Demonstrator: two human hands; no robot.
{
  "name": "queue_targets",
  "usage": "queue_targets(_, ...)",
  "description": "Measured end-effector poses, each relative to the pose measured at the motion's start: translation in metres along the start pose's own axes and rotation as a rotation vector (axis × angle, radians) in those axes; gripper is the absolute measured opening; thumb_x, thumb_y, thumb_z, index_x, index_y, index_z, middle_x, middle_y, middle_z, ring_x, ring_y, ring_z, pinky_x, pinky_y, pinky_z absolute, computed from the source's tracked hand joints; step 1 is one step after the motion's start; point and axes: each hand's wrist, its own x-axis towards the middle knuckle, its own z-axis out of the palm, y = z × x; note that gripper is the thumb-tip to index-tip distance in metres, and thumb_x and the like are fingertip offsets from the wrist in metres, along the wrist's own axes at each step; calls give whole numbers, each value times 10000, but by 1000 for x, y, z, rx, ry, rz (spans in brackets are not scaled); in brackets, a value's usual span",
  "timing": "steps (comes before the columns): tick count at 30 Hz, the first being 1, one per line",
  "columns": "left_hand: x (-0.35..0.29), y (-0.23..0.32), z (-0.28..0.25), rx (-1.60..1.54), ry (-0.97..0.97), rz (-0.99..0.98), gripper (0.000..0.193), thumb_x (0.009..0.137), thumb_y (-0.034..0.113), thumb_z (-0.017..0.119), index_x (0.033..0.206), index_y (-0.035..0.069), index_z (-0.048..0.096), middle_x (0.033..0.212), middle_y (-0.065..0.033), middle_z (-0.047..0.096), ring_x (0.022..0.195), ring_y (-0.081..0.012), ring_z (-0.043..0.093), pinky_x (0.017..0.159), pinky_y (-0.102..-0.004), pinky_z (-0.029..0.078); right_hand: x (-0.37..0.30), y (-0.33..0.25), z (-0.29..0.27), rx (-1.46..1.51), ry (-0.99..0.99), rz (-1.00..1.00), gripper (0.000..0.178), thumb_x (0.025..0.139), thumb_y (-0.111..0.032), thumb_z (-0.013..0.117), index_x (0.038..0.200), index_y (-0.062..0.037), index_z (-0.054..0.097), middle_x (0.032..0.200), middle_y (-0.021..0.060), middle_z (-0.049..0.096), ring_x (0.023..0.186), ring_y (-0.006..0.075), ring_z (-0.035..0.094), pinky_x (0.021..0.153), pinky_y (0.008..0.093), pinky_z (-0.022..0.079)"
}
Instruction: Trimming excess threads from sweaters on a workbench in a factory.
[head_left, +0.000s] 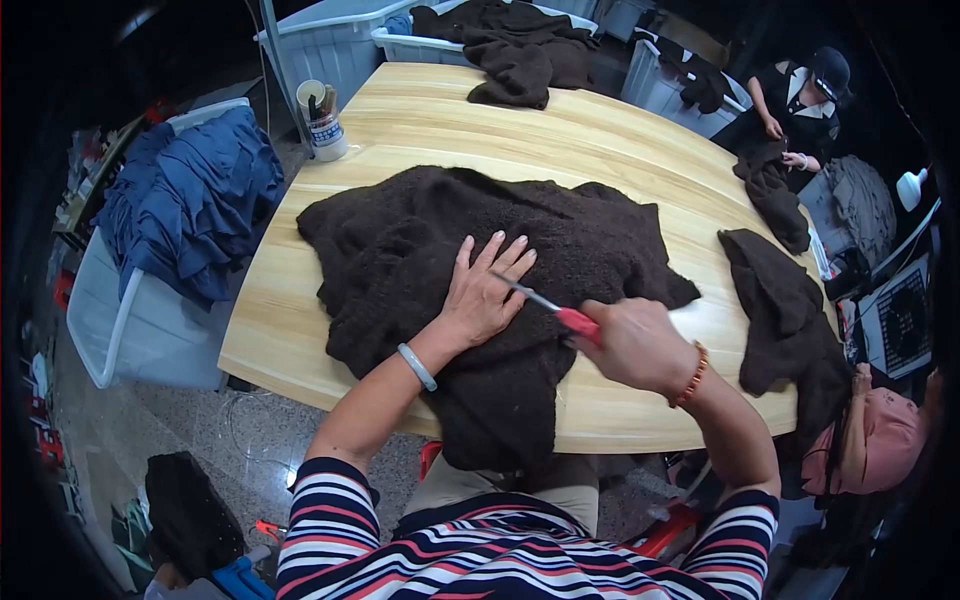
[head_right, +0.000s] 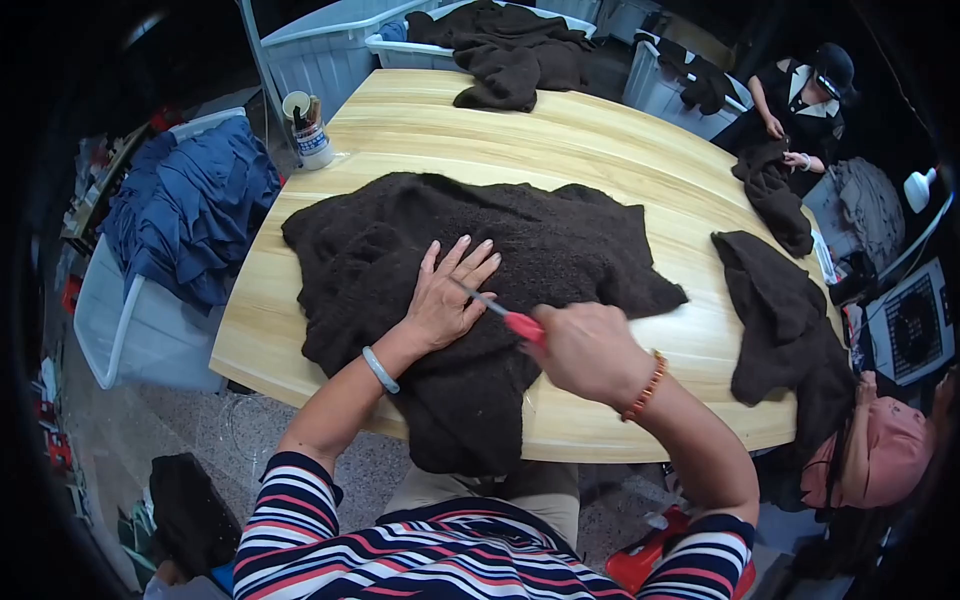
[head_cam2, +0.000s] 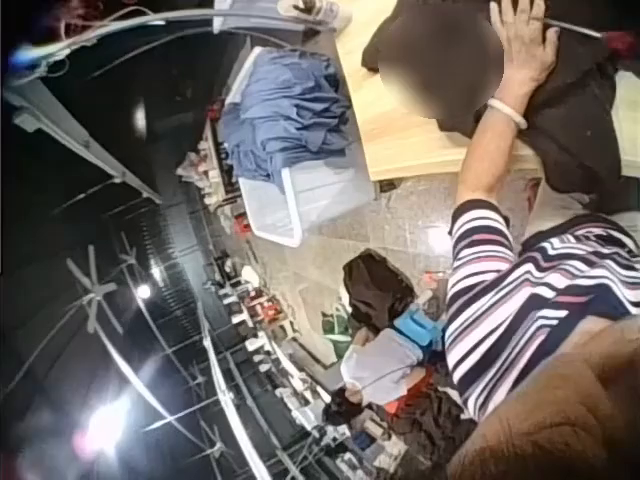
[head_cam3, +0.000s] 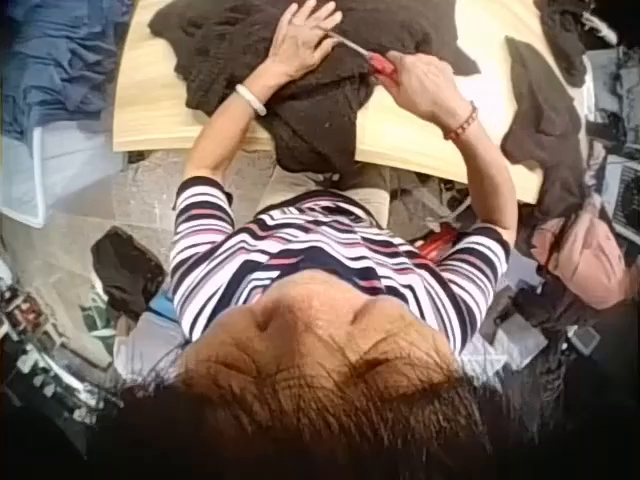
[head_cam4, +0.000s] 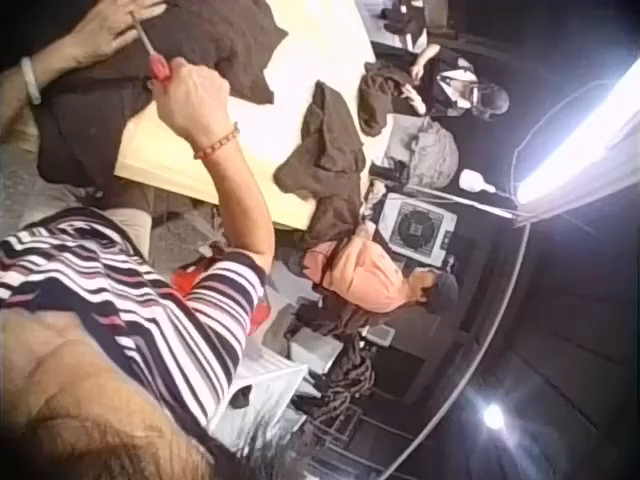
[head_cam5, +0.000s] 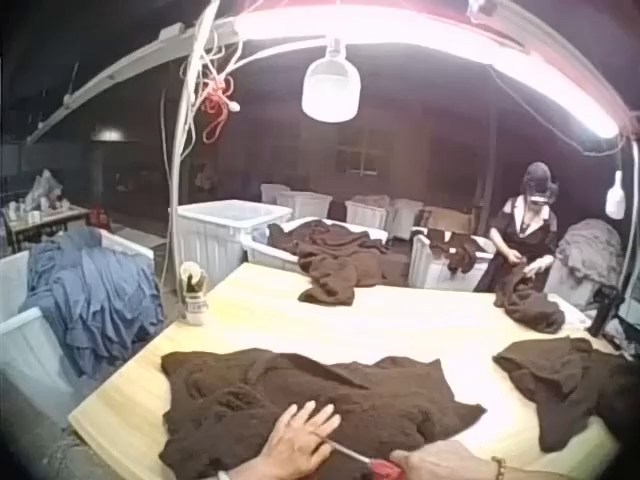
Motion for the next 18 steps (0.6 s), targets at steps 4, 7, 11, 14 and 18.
queue_targets(4, -3, 5, -18, 38, -23, -23, 692, 870, 359, 659, 1473, 142, 398, 1556, -97, 336, 1442, -351, 274, 1180, -543, 152, 33, -41, 6, 37, 215, -297, 268, 889, -301, 623, 900, -34, 639, 719, 190, 673, 702, 352, 689, 641, 460, 543)
queue_targets(7, -13, 14, -28, -19, -38, -78, 689, 862, 315, 665, 1473, 138, 403, 1548, -107, 351, 1437, -344, 290, 1176, -556, 160, 28, -46, -2, 63, 186, -354, 270, 886, -298, 629, 920, -30, 627, 710, 196, 663, 710, 365, 681, 649, 472, 538)
queue_targets(11, -39, -8, -47, -181, -16, -57, 714, 838, 290, 696, 1468, 124, 403, 1537, -139, 355, 1428, -376, 293, 1173, -529, 190, 13, -17, 3, 180, 161, -257, 258, 883, -281, 647, 978, -46, 594, 717, 196, 649, 734, 396, 660, 663, 493, 518)
queue_targets(14, -60, -36, -80, 163, 222, -372, 679, 834, 264, 704, 1439, 110, 438, 1438, -163, 444, 1347, -363, 392, 1117, -494, 286, -4, 17, 14, 291, 165, -156, 219, 882, -240, 684, 993, -76, 589, 790, 193, 654, 766, 416, 633, 665, 478, 494)
queue_targets(18, -77, -45, -110, 28, 234, -479, 349, 786, 123, 722, 1118, 69, 627, 975, -105, 606, 940, -310, 570, 859, -428, 439, -21, 47, 26, 331, 295, -50, 195, 891, -224, 657, 979, -70, 577, 745, 203, 630, 747, 423, 625, 659, 498, 478)
